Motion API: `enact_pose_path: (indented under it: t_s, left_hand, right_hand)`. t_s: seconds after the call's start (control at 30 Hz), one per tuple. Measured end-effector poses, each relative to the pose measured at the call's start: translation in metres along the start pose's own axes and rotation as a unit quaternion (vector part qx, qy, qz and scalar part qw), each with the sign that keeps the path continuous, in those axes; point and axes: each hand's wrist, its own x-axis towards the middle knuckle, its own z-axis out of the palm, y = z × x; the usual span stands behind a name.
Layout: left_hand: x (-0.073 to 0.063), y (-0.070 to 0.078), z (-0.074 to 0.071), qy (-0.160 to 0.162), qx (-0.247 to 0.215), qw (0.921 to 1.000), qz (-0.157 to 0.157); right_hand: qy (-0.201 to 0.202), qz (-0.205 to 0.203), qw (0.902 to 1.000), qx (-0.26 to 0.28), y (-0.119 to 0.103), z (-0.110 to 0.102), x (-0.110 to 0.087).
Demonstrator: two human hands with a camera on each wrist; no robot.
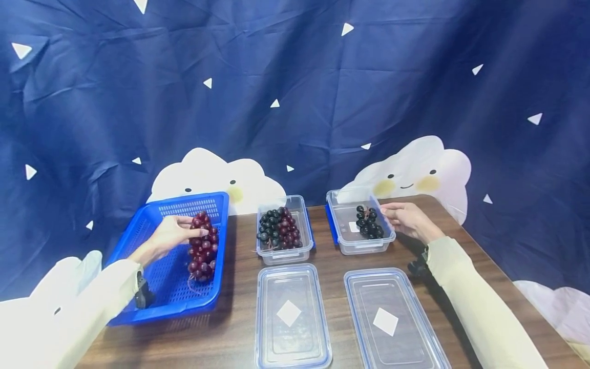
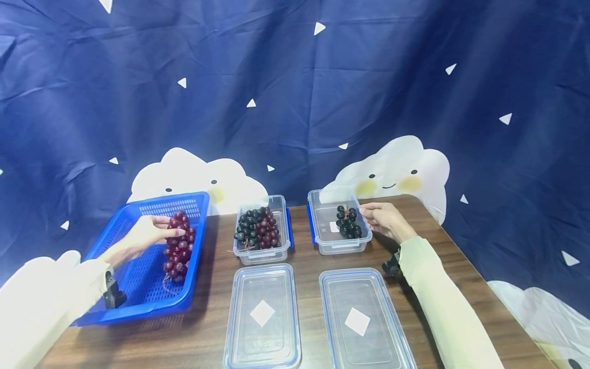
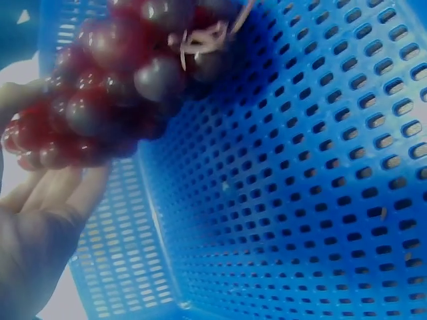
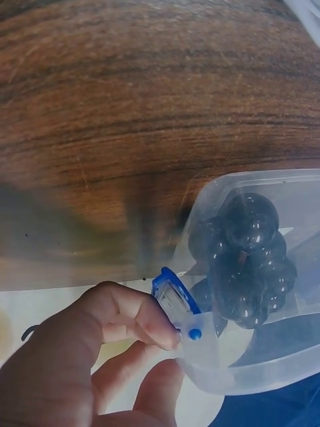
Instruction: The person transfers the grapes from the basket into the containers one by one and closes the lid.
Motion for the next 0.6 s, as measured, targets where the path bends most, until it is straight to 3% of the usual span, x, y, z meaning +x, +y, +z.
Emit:
enact_pose_path:
  t_s: [0.17, 0.3, 0.6]
  left_hand:
    - [-0.002, 0.007, -0.011, 0.039, 0.003, 0.9989, 0.027]
    - [-0.003, 0.016, -0.017, 0.073, -0.022, 0.9962, 0.042]
    - [-0.011, 0.043, -0.028, 0.166, -0.072, 0.9819, 0.057]
  right_hand:
    - [-0.011, -0.003, 0.9998, -0.017, 0.000, 0.001, -0.001]
    - [-0.014, -0.004, 0.9996, -0.023, 0.000, 0.000, -0.002]
    - [-0.010, -0.007, 0.9997, -0.019, -0.002, -0.002, 0.000]
